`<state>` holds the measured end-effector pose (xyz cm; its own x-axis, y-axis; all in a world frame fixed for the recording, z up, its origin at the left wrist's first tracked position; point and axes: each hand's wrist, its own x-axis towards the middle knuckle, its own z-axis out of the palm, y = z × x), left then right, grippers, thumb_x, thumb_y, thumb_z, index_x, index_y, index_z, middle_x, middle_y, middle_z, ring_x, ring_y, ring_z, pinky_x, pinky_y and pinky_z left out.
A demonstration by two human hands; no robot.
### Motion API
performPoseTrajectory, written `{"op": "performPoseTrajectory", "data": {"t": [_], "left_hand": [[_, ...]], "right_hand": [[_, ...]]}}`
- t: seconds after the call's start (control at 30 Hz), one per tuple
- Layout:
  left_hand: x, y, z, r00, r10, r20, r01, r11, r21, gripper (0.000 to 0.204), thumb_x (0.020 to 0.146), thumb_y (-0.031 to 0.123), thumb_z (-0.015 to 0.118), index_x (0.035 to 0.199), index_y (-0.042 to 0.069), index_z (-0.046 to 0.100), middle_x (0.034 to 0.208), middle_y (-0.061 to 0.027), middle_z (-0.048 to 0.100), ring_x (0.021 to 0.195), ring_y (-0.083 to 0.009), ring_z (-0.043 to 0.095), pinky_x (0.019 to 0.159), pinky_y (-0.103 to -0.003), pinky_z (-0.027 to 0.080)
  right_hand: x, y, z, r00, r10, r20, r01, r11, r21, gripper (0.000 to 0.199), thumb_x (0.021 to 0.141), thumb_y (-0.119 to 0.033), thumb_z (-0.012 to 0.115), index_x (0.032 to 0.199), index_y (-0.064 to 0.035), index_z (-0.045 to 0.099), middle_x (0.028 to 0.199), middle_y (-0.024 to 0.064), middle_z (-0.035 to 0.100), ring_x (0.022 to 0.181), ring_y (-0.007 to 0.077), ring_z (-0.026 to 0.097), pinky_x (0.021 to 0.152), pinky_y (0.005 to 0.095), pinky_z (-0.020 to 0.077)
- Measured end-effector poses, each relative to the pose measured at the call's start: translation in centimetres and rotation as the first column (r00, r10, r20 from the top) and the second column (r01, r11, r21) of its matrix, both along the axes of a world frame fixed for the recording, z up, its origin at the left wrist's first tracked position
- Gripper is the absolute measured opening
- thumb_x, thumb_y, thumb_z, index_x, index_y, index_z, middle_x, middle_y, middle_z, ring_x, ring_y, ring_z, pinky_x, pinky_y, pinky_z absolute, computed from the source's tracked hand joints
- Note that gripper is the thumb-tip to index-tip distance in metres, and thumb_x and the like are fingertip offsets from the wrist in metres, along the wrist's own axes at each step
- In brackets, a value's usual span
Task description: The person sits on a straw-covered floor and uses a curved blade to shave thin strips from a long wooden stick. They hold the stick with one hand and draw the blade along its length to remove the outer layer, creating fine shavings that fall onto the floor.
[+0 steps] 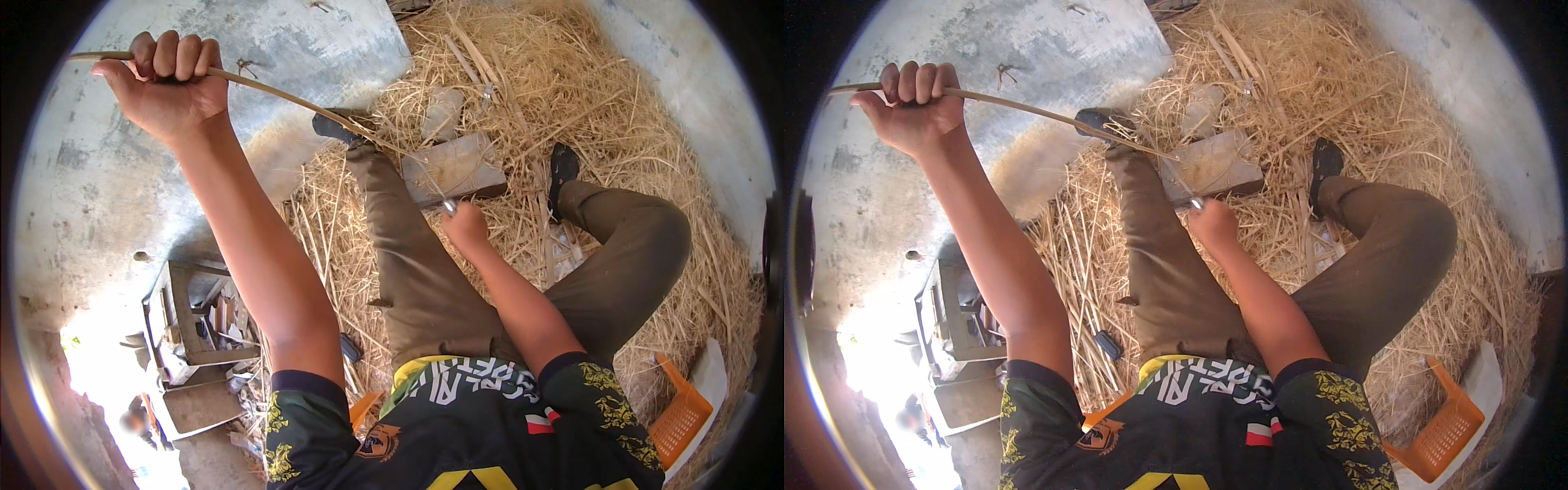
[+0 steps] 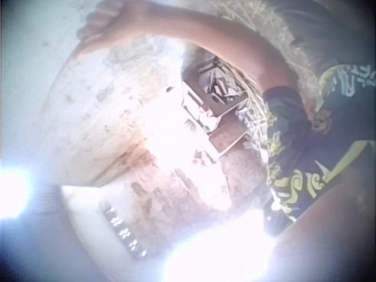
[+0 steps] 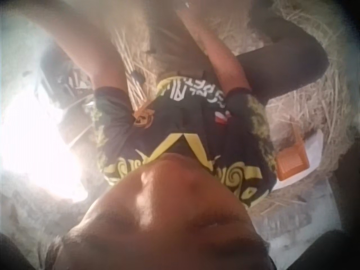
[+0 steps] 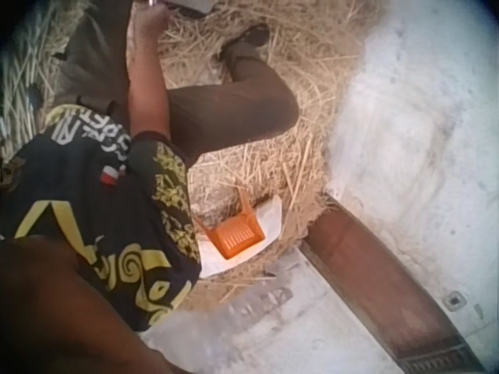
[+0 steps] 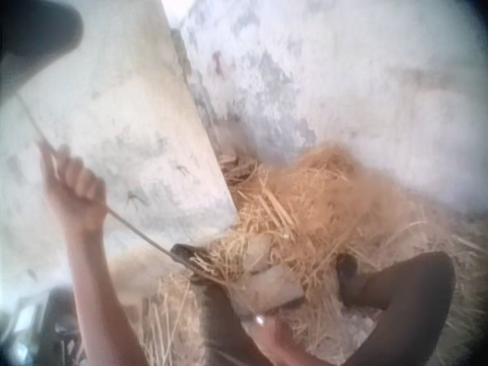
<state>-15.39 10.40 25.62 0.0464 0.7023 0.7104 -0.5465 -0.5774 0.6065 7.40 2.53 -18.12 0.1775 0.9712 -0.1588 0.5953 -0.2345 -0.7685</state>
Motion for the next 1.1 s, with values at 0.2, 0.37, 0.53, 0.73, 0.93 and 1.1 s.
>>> {"op": "performPoseTrajectory", "data": {"t": [0.2, 0.37, 0.53, 0.73, 0.93, 1.1], "left_hand": [[0.8, -0.3, -0.2, 0.987, 0.158, 0.021, -0.159, 0.987, 0.01, 0.06, 0.091, 0.066, 0.063, 0.066, 0.017, 0.038, 0.055, 0.0054, 0.018, 0.05, -0.0108, 0.01, 0.047, -0.029, 0.011], [0.4, 0.1, 0.0, 0.996, 0.087, -0.019, -0.087, 0.996, 0.018, 0.05, 0.093, 0.051, 0.067, 0.066, 0.018, 0.042, 0.055, 0.0066, 0.021, 0.05, -0.0099, 0.015, 0.048, -0.029, 0.015], [1.3, 0.3, 0.1, 0.997, 0.067, -0.029, -0.066, 0.997, 0.027, 0.046, 0.094, 0.045, 0.067, 0.066, 0.019, 0.041, 0.056, 0.0065, 0.021, 0.05, -0.0107, 0.013, 0.049, -0.029, 0.013], [3.5, 0.2, 0.4, 0.991, 0.123, -0.046, -0.121, 0.992, 0.044, 0.044, 0.1, 0.041, 0.058, 0.068, 0.019, 0.038, 0.058, 0.0054, 0.019, 0.052, -0.0118, 0.013, 0.05, -0.03, 0.015], [4.2, -0.7, 0.7, 0.962, 0.267, -0.05, -0.265, 0.963, 0.039, 0.046, 0.104, 0.042, 0.052, 0.068, 0.017, 0.036, 0.062, 0.0038, 0.021, 0.056, -0.0125, 0.017, 0.052, -0.03, 0.017], [5.1, -0.1, 0.5, 0.937, 0.348, -0.006, -0.348, 0.937, 0.001, 0.047, 0.104, 0.042, 0.053, 0.069, 0.015, 0.036, 0.063, 0.0022, 0.023, 0.057, -0.013, 0.018, 0.052, -0.03, 0.017]], "right_hand": [[1.1, -0.5, -0.1, 0.996, 0.008, 0.091, -0.001, 0.998, -0.07, 0.029, 0.084, -0.029, 0.071, 0.084, -0.0001, 0.07, 0.081, 0.0229, 0.069, 0.079, 0.0406, 0.069, 0.072, 0.0495, 0.0528], [-1.7, 0.2, 5.6, 0.998, 0.06, 0.004, -0.059, 0.985, 0.163, 0.028, 0.085, -0.027, 0.07, 0.081, 0.0005, 0.068, 0.076, 0.0222, 0.068, 0.077, 0.0398, 0.068, 0.071, 0.0492, 0.0527], [1.5, -1.3, -0.1, 0.999, -0.031, -0.024, 0.027, 0.986, -0.167, 0.026, 0.086, -0.026, 0.067, 0.091, -0.001, 0.072, 0.089, 0.0238, 0.071, 0.086, 0.0417, 0.07, 0.076, 0.0495, 0.0546], [2.3, -2.0, -2.4, 0.998, -0.055, 0.024, 0.059, 0.967, -0.247, 0.025, 0.085, -0.023, 0.066, 0.095, -0.0007, 0.074, 0.097, 0.0251, 0.072, 0.089, 0.0428, 0.071, 0.077, 0.0497, 0.0552], [0.4, -0.7, 1.8, 0.999, 0.036, -0.031, -0.038, 0.995, -0.092, 0.029, 0.084, -0.027, 0.068, 0.094, -0.0005, 0.074, 0.095, 0.0245, 0.072, 0.091, 0.0417, 0.071, 0.08, 0.049, 0.0554], [2.6, -2.4, -3.5, 0.995, -0.098, 0.029, 0.102, 0.929, -0.355, 0.03, 0.084, -0.028, 0.07, 0.096, -0.0011, 0.074, 0.099, 0.0233, 0.073, 0.095, 0.0403, 0.071, 0.081, 0.0492, 0.0554]]}}
